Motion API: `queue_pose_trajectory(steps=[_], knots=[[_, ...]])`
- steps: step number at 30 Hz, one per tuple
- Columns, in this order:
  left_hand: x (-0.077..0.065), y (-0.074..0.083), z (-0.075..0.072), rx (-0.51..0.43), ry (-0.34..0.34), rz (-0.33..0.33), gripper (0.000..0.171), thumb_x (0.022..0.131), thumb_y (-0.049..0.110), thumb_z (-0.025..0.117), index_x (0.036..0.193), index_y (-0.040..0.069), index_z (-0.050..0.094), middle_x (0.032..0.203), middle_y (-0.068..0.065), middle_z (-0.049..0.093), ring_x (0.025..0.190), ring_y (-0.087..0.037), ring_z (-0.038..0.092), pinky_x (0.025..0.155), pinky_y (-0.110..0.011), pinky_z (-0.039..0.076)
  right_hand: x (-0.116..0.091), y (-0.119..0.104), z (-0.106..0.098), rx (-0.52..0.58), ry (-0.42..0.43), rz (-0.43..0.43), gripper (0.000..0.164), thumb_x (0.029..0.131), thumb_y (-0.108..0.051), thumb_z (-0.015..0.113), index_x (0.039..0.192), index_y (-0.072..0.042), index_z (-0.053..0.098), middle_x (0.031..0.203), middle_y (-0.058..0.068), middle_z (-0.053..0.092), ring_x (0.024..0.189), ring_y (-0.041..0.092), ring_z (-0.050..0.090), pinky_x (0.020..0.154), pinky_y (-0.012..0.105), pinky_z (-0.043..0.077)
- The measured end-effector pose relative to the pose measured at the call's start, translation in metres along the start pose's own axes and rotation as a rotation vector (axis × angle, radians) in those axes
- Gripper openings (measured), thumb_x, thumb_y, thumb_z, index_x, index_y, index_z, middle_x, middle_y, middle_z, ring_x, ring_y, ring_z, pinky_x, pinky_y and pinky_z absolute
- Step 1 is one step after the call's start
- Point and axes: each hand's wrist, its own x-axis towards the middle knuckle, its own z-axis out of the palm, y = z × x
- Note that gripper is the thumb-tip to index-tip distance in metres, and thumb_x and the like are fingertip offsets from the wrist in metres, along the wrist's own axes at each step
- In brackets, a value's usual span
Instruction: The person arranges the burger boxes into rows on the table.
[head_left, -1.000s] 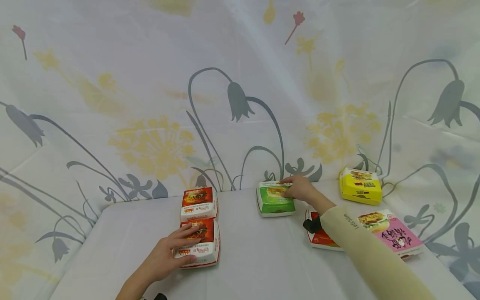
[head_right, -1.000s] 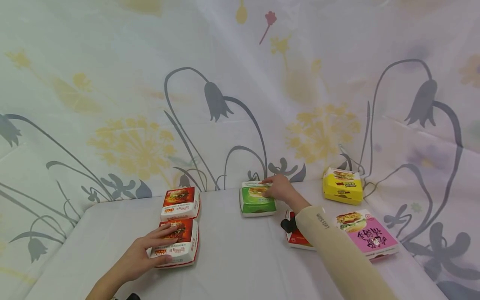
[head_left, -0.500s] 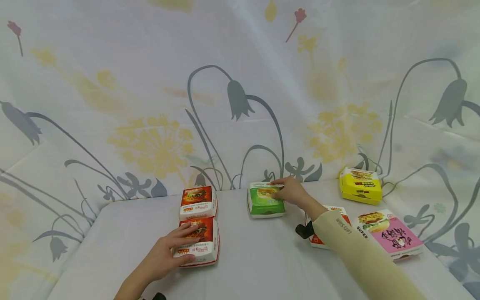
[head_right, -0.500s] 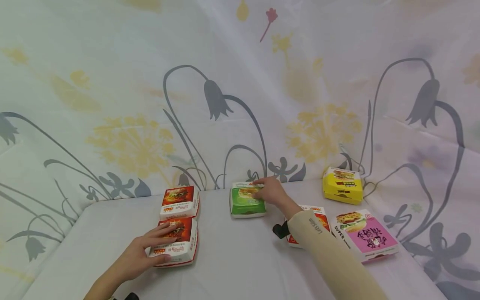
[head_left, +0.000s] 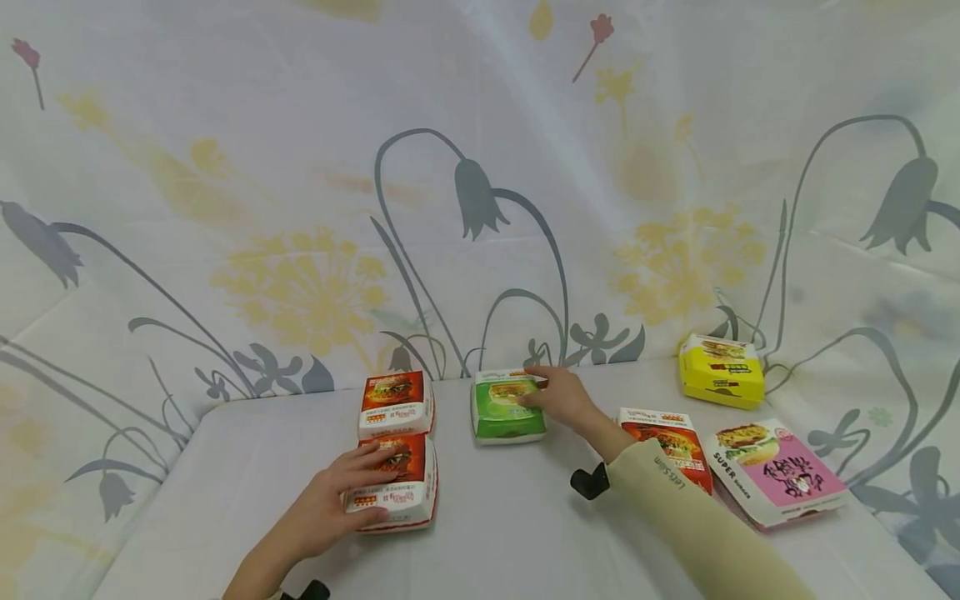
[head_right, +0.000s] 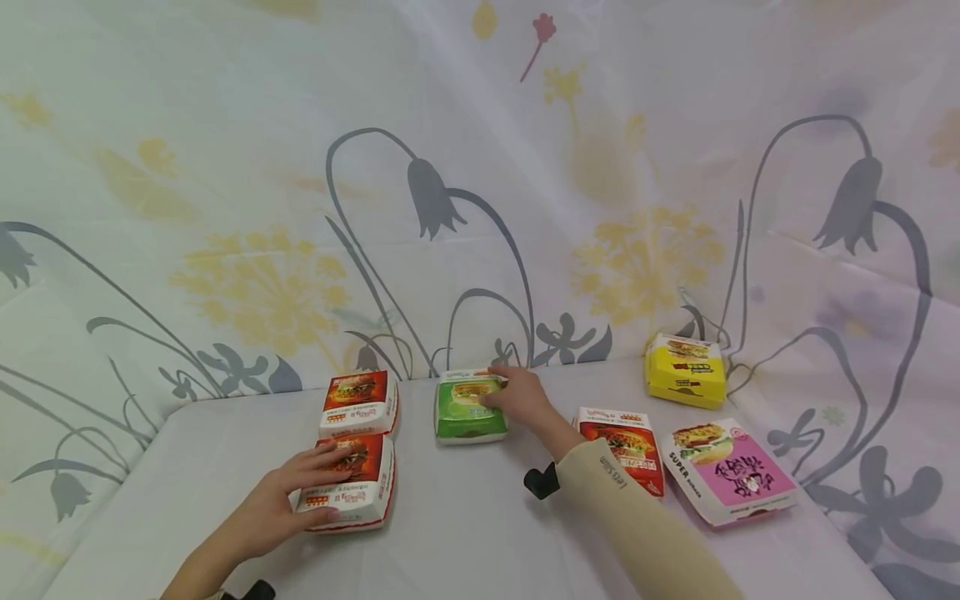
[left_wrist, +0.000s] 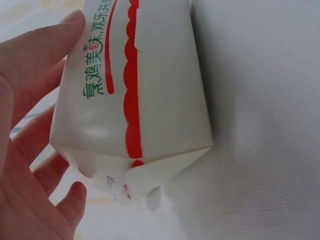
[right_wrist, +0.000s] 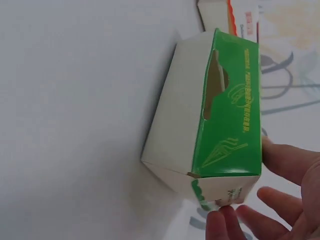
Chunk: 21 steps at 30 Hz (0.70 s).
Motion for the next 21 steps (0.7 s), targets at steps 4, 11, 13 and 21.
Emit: queue_pose_trajectory(steps=[4,11,13,21], knots=[[0.003,0.004,-0.006,-0.001,0.017,0.042,0.048,0.082,0.041,0.08,0.126,0.023,0.072,0.145,0.002,0.054,0.138,-0.035,0.04,0.1,-0.065,0.039,-0.001,0.0,0.007,0.012,-0.007,0.015,0.061,0.088,-0.021,0.077,0.141,-0.001,0.055,0.133,0.022,0.059,0.122,0.036,0.057,0.098,0.048,0.048],[0.027,0.015,-0.02,-0.085,0.012,0.03,0.042,0.09,0.031,0.075,0.13,0.02,0.068,0.139,0.003,0.059,0.133,-0.032,0.048,0.099,-0.065,0.041,-0.002,0.001,0.013,0.004,0.0,0.016,0.06,0.09,-0.024,0.075,0.141,-0.001,0.054,0.132,0.022,0.061,0.123,0.036,0.057,0.098,0.047,0.049],[0.04,0.022,-0.023,-0.12,-0.002,0.025,0.04,0.092,0.032,0.073,0.13,0.021,0.068,0.136,0.003,0.061,0.131,-0.031,0.051,0.1,-0.064,0.041,-0.002,0.001,0.013,0.005,0.004,0.016,0.06,0.09,-0.024,0.074,0.142,-0.002,0.054,0.133,0.021,0.06,0.124,0.036,0.056,0.098,0.047,0.049],[0.093,0.036,-0.024,-0.235,-0.011,-0.05,0.034,0.095,0.027,0.07,0.128,0.022,0.069,0.13,-0.001,0.064,0.124,-0.026,0.057,0.1,-0.054,0.047,-0.003,0.001,0.016,0.017,0.018,0.03,0.06,0.09,-0.024,0.075,0.142,-0.003,0.054,0.134,0.022,0.059,0.124,0.036,0.055,0.098,0.048,0.049]])
